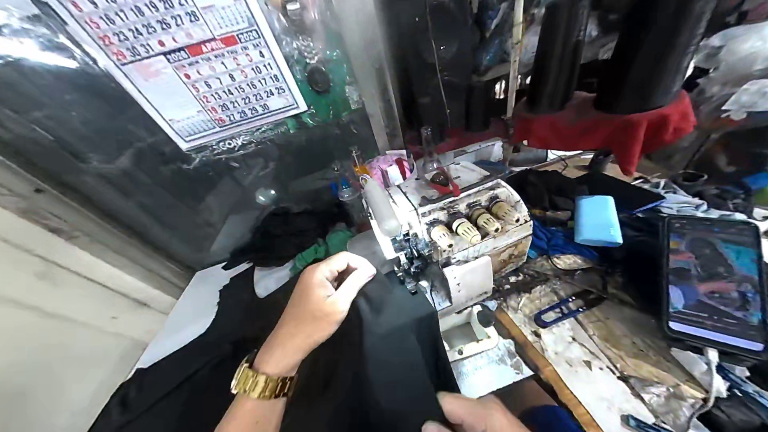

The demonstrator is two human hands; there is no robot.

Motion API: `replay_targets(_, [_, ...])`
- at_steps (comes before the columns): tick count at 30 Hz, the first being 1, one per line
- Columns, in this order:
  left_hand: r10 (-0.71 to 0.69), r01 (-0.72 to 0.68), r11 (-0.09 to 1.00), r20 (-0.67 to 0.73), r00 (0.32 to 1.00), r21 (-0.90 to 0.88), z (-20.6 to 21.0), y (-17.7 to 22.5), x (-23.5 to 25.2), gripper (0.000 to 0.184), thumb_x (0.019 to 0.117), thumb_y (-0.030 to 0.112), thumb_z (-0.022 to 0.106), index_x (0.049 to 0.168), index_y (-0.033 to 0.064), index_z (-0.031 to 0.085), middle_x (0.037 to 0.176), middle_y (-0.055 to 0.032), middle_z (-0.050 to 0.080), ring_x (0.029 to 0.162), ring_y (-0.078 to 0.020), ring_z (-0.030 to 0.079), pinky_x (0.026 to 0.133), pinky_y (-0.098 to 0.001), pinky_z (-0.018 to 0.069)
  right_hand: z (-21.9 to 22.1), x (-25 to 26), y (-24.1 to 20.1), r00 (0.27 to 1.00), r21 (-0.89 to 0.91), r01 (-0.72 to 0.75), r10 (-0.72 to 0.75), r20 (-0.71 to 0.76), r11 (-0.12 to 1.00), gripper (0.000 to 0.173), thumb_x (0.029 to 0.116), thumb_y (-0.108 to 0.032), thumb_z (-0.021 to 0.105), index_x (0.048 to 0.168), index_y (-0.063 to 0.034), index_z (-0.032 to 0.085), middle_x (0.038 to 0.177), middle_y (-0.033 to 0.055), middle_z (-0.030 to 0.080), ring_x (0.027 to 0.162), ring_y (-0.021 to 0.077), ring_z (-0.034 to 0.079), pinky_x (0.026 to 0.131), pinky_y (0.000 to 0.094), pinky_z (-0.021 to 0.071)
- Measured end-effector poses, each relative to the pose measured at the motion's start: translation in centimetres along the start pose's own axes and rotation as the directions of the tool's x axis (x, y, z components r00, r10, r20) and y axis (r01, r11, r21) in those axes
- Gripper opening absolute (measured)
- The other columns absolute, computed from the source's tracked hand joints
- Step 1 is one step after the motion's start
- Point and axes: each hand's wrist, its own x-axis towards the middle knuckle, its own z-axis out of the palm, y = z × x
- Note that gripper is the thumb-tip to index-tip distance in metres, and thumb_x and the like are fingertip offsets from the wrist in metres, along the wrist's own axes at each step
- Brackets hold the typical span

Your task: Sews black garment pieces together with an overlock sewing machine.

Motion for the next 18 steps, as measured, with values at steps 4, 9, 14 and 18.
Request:
replay_targets(4, [-0.038,0.039,0.999,-0.192,0.981,0.004,2.9,0.3,-0.6,0.008,0.1044,0.019,0.059,0.103,0.0158,0.067,0.082,0.0045,0.065,0.065,-0.007,0.06,0.055,-0.0235,0.0515,-2.6,-0.5,0.4,0.98,-0.596,-0.188,0.109,-0.166,0.78,0.029,0.1067,-0.03,0.05,0.116,-0.0125,0.071,0.072,0.0075,0.069,0.066,0.0264,0.07,0.059,0.0518,0.0572])
replay_targets(9, [0.017,-0.015,0.999,-0.033,0.999,0.052,3.1,-0.5,-0.5,0.007,0.1007,0.023,0.065,0.101,0.0191,0.071,0.089,0.0088,0.07,0.078,-0.0033,0.066,0.066,-0.0233,0.0583,-2.7,-2.1,0.2,0.954,-0.662,-0.3,0.22,-0.204,0.687,0.033,0.1059,-0.038,0.049,0.113,-0.0167,0.073,0.086,0.0067,0.071,0.079,0.0273,0.072,0.064,0.052,0.0578])
replay_targets(14, [0.086,-0.097,0.991,0.11,0.99,0.095,1.9,-0.7,-0.6,0.013,0.0946,0.02,0.07,0.107,0.0199,0.074,0.098,0.0086,0.067,0.079,-0.0041,0.064,0.068,-0.0225,0.0583,-1.7,0.6,1.6,0.952,-0.653,-0.223,0.018,-0.305,0.723,0.029,0.1009,-0.047,0.056,0.103,-0.0246,0.076,0.098,0.0011,0.065,0.078,0.015,0.066,0.059,0.0382,0.0572])
replay_targets(18, [0.032,-0.044,0.983,0.067,0.997,0.177,1.8,0.2,-0.7,0.012,0.101,0.021,0.062,0.108,0.021,0.073,0.103,0.0089,0.068,0.088,-0.0036,0.066,0.077,-0.0254,0.0596,-2.3,2.3,2.8,0.949,-0.68,-0.166,-0.071,-0.306,0.714,0.029,0.1,-0.047,0.056,0.1,-0.0252,0.076,0.103,-0.0034,0.067,0.091,0.0111,0.067,0.07,0.0344,0.0593])
